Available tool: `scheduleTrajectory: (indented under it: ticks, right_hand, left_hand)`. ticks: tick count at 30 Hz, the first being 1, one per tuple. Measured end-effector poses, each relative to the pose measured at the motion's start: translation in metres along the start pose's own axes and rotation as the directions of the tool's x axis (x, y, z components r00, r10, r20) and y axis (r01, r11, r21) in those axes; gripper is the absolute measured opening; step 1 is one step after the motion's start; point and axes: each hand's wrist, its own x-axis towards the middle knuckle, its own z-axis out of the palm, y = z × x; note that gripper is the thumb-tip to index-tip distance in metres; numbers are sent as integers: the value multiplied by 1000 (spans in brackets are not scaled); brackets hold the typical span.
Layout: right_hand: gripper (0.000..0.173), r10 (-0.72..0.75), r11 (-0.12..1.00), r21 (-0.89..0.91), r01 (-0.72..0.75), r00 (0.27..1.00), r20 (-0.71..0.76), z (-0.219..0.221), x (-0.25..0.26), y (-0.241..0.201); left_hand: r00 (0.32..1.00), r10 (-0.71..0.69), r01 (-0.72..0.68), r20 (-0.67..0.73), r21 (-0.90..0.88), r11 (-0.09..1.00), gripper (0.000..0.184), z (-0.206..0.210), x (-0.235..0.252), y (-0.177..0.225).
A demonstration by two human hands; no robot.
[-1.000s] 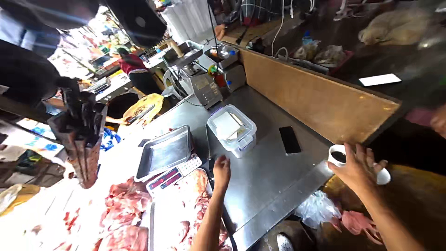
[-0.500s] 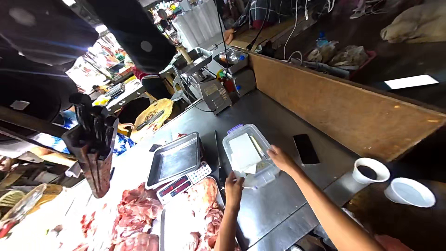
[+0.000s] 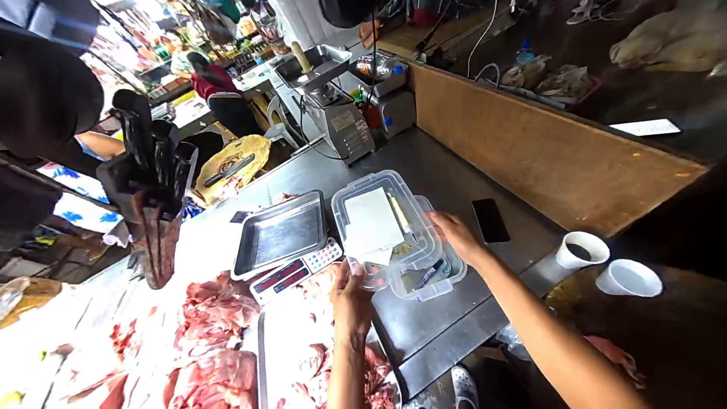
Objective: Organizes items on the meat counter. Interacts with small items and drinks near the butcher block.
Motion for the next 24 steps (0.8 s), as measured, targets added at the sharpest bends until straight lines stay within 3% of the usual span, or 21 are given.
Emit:
scheduleTrajectory:
  ticks: [2,3,5,7,9,13,15,18,20,24]
  right_hand:
    - [36,-22,974,-219,53,990,140,6,26,25]
    - [34,-22,902,-411,129,967,254,13,36,37]
    - [47,126,682,-686,255,882,453,39,46,56]
    - [67,338,532,-828,176,853,398,69,49,76]
    - [66,360,517,-855,35,898,254,87,51,103]
    - [42,145,715,-691,108,944,297,67,38,64]
    - [36,190,756,-655,12,953,237,37,33,43]
    - [28,166,937,-311,-159,986,-3,-37,-32,29]
    - [33,138,989,-35,-146,976,-170,-88,-93,40]
    - [39,207,976,166,-140,830,-518,-163,-194,91]
  left_hand:
    - [998,26,-26,-57,-4,1000,42,-8,-4,13]
    - [997,38,-39,-72,-6,999,42,-14,-6,17]
    - [996,54,-54,-78,-7,998,44,-27,-12,23]
    - [994,60,-62,-90,-17,998,46,-36,-19,23]
    - [991,58,-61,-119,-26,998,47,-38,-25,20]
    - [990,12,-20,-142,-55,998,48,-43,-28,2]
    - [992,-24,18,-121,-52,998,45,-41,-26,-11]
    - [994,-70,67,-78,-38,997,45,-34,-18,-31]
    - [992,-111,110,-62,-21,994,45,-28,-11,-45]
    - [984,-164,166,-65,13,986,43,-16,0,-60]
